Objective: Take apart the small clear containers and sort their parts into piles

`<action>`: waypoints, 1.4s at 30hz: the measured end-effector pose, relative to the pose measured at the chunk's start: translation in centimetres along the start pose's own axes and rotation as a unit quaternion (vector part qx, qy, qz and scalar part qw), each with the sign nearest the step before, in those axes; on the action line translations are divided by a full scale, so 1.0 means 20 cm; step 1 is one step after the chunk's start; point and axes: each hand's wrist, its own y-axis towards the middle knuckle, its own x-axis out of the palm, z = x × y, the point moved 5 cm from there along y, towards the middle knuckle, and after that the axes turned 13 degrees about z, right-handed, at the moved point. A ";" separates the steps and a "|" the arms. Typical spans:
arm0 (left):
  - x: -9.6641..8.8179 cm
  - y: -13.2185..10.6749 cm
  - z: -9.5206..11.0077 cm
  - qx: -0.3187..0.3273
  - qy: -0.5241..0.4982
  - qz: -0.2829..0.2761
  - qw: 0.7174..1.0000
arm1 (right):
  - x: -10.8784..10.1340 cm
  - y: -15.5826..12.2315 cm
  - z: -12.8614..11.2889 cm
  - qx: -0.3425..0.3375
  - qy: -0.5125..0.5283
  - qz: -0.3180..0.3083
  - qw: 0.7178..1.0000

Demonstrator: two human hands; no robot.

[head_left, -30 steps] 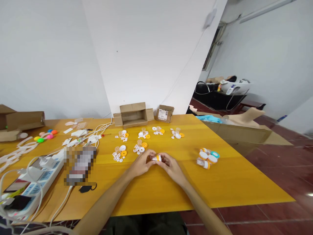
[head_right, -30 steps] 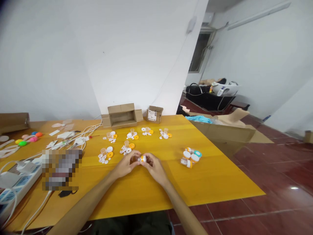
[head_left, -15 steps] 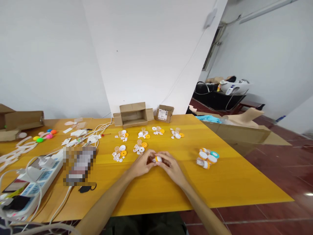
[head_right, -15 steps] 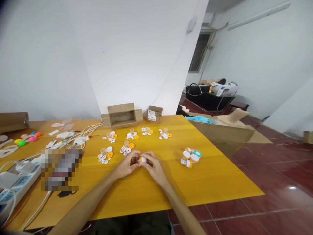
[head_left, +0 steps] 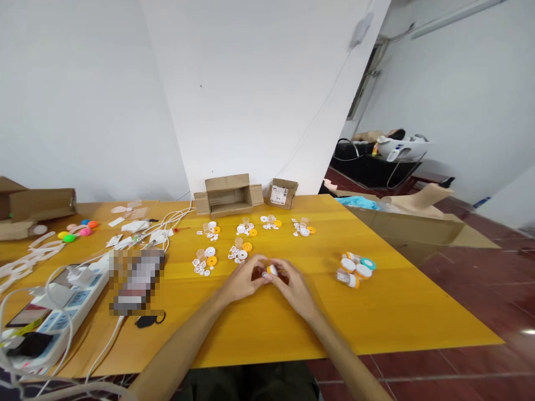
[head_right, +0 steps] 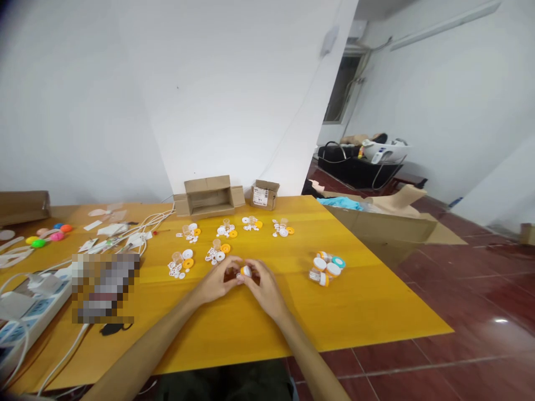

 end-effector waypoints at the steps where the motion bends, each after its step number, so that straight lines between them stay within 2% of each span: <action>1: 0.00 0.00 0.00 -0.003 -0.005 0.000 1.000 | 0.00 0.00 0.00 -0.006 -0.011 0.001 1.000; 7: 0.00 0.01 0.00 -0.020 -0.033 0.004 0.999 | -0.01 0.00 -0.03 -0.016 -0.002 -0.022 1.000; 14: -0.01 0.01 0.02 -0.018 -0.015 0.002 1.000 | -0.01 -0.01 -0.09 -0.044 0.017 -0.043 0.998; 21: 0.00 0.01 0.03 -0.009 -0.048 0.009 0.999 | -0.01 0.00 -0.04 0.010 -0.014 0.009 1.000; 25: -0.02 0.01 0.02 -0.027 -0.066 0.018 0.997 | -0.01 0.00 -0.04 0.005 -0.018 -0.012 1.000; 30: -0.04 0.02 0.01 -0.039 -0.083 0.020 0.996 | -0.01 -0.01 -0.06 0.000 0.039 -0.043 0.998; 35: -0.02 0.02 0.01 -0.066 -0.113 -0.003 0.991 | 0.01 -0.02 -0.06 0.012 0.076 -0.058 0.995; 42: -0.04 0.00 0.06 -0.011 0.008 0.006 1.000 | 0.01 -0.02 -0.04 0.035 0.106 -0.051 0.992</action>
